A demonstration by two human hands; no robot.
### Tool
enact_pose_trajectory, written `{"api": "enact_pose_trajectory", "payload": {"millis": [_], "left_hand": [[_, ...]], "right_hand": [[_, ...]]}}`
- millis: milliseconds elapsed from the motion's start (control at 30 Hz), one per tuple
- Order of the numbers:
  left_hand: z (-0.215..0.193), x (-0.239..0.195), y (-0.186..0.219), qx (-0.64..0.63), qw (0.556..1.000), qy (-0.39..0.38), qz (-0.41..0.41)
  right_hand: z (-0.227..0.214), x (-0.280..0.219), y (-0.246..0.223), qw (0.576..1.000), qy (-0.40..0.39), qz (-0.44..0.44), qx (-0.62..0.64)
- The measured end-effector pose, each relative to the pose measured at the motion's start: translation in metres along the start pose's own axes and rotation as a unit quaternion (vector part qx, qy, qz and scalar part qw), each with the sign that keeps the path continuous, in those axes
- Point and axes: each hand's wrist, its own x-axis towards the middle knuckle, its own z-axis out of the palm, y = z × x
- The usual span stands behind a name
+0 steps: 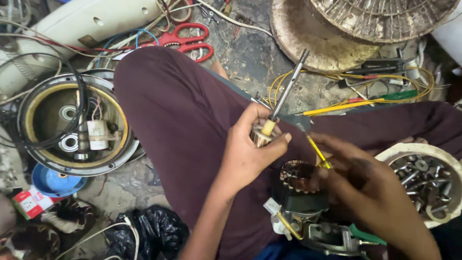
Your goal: The person disassembles a small electric motor, removes the rotor, and uses a screwdriver to adjust the internal windings. They then apply glue to the rotor shaft and reassemble the motor components.
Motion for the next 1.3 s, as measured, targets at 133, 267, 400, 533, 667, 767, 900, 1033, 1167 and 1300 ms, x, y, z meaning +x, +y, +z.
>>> {"api": "enact_pose_trajectory", "payload": {"millis": [133,267,400,533,667,767,900,1033,1167,1300], "left_hand": [[0.001,-0.003,-0.003,0.000,1.000,0.003,0.007],[0.000,-0.008,-0.001,0.006,1.000,0.007,-0.030],[0.003,-0.009,0.004,0.007,1.000,0.002,-0.006],[0.003,-0.008,0.006,0.024,1.000,0.008,-0.007],[0.002,-0.009,0.004,0.005,1.000,-0.001,-0.004],[0.000,-0.009,0.006,0.029,1.000,0.009,0.004],[0.001,-0.010,0.008,0.061,0.998,0.016,-0.001],[0.001,-0.010,0.011,0.134,0.990,0.036,0.017],[0.003,-0.012,0.010,0.159,0.984,0.060,0.047],[0.005,-0.012,0.008,0.193,0.974,0.098,0.066]], "right_hand": [[0.017,0.004,-0.017,0.994,-0.017,-0.087,-0.067],[0.022,0.006,-0.027,0.997,0.034,-0.024,-0.070],[0.021,0.003,-0.025,0.998,0.036,-0.036,-0.025],[0.023,0.006,-0.021,0.997,0.048,-0.046,-0.043],[0.022,0.005,-0.027,0.990,0.056,-0.091,-0.090],[0.023,0.002,-0.035,0.978,0.059,-0.135,-0.144],[0.030,0.000,-0.042,0.980,0.083,-0.116,-0.137],[0.038,-0.002,-0.048,0.973,0.090,-0.123,-0.176],[0.046,-0.007,-0.049,0.958,0.106,-0.146,-0.221],[0.051,-0.008,-0.044,0.948,0.123,-0.147,-0.255]]}}
